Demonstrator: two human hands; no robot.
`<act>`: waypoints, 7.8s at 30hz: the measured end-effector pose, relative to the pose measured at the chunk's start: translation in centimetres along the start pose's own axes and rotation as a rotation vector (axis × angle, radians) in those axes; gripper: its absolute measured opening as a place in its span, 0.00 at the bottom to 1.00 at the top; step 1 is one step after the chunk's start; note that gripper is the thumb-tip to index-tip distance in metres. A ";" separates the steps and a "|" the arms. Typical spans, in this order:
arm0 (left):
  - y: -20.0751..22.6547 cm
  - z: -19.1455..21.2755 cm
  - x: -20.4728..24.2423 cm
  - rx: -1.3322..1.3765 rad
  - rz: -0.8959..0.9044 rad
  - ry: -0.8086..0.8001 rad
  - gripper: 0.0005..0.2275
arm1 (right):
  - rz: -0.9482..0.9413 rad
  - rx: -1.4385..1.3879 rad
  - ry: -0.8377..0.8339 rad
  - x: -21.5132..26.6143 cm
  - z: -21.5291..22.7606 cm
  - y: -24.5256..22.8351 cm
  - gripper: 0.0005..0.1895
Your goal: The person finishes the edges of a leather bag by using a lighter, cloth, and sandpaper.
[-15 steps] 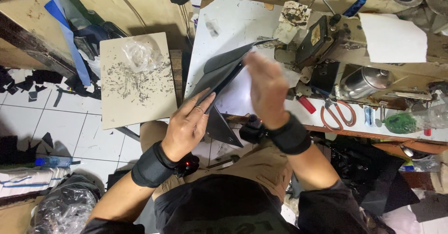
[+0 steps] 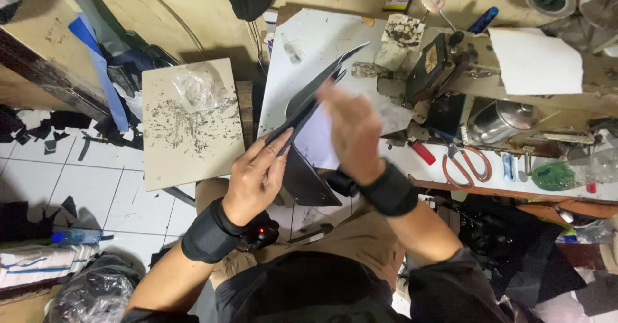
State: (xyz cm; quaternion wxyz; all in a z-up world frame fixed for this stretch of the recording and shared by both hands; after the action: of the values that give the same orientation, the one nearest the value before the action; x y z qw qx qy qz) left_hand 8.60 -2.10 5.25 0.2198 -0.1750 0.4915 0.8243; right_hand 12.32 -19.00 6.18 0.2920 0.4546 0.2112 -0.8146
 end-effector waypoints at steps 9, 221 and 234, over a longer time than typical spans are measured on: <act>1.2 0.7 -0.2 0.021 -0.130 0.070 0.15 | -0.029 -0.029 -0.005 -1.3 0.3 0.4 0.13; -2.9 3.4 0.4 0.100 -0.020 0.193 0.13 | 0.360 0.199 -0.361 -6.2 -0.4 -9.8 0.10; -2.5 4.2 -0.5 0.116 0.049 0.170 0.12 | -0.052 0.067 -0.220 -3.9 -1.5 -5.6 0.21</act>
State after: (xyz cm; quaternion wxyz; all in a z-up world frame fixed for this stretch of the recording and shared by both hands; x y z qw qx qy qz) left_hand 9.99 2.58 5.60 0.1669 -0.2190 0.5593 0.7819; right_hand 11.11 -12.81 9.28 0.2769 0.3662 0.1624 -0.8734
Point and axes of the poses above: each hand's wrist, its own x-axis away from the middle knuckle, its own z-axis out of the back of the hand, y = z × x, the point moved 10 cm from there along -x, towards the middle knuckle, and after that the axes turned 2 degrees about z, right-handed, at the moved point
